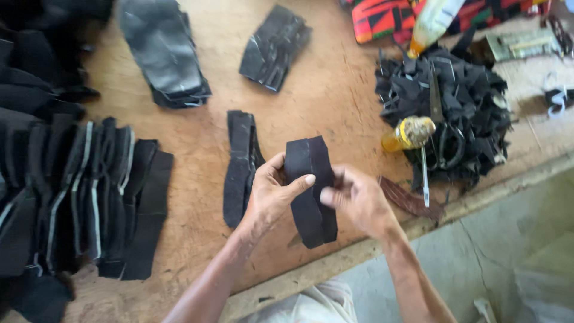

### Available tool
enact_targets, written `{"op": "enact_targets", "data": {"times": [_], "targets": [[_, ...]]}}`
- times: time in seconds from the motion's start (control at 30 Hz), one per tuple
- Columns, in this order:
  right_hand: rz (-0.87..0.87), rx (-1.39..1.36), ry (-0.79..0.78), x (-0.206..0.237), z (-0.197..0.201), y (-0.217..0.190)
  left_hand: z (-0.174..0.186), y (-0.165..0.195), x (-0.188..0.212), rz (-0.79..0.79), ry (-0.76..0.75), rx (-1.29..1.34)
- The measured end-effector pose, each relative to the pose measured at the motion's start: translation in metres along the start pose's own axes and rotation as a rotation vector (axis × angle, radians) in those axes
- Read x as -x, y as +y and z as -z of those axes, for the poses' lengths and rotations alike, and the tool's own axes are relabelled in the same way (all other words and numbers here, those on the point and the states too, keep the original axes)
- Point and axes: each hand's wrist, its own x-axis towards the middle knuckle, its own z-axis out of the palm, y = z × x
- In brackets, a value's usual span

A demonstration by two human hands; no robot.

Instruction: The person repeatedly picks up pairs of black leather pieces from a wooden workbench, aligns them, and places them into a growing stack. The workspace contains additional leather scraps, a bottle of glue, and a pair of scissors.

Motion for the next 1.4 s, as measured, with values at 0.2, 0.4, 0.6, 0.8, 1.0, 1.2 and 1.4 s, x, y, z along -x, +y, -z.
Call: {"op": "enact_targets", "data": {"times": [0.2,0.4,0.6,0.8,1.0,1.2,1.4], "targets": [[0.022,0.002,0.071,0.005,-0.024,-0.007,0.003,0.034,0.014,-0.143,-0.062,-0.086],[0.128,-0.151,0.192,-0.040,-0.068,-0.051,0.033,0.062,0.005,-0.303,0.314,0.058],[0.412,-0.203,0.126,-0.130,-0.110,-0.142,0.072,0.068,-0.010,-0.277,0.456,0.367],[0.410,-0.137,0.027,-0.256,-0.186,-0.168,0.082,0.068,-0.017,-0.246,0.465,0.365],[0.349,0.218,0.227,-0.243,-0.177,-0.081,0.079,0.084,-0.010,-0.278,0.571,0.127],[0.297,0.301,0.352,-0.165,-0.104,-0.022,0.065,0.093,-0.009,-0.719,0.672,-1.268],[0.333,0.324,0.392,-0.153,-0.083,0.007,0.051,0.073,-0.032,-0.482,0.539,-1.281]]}}
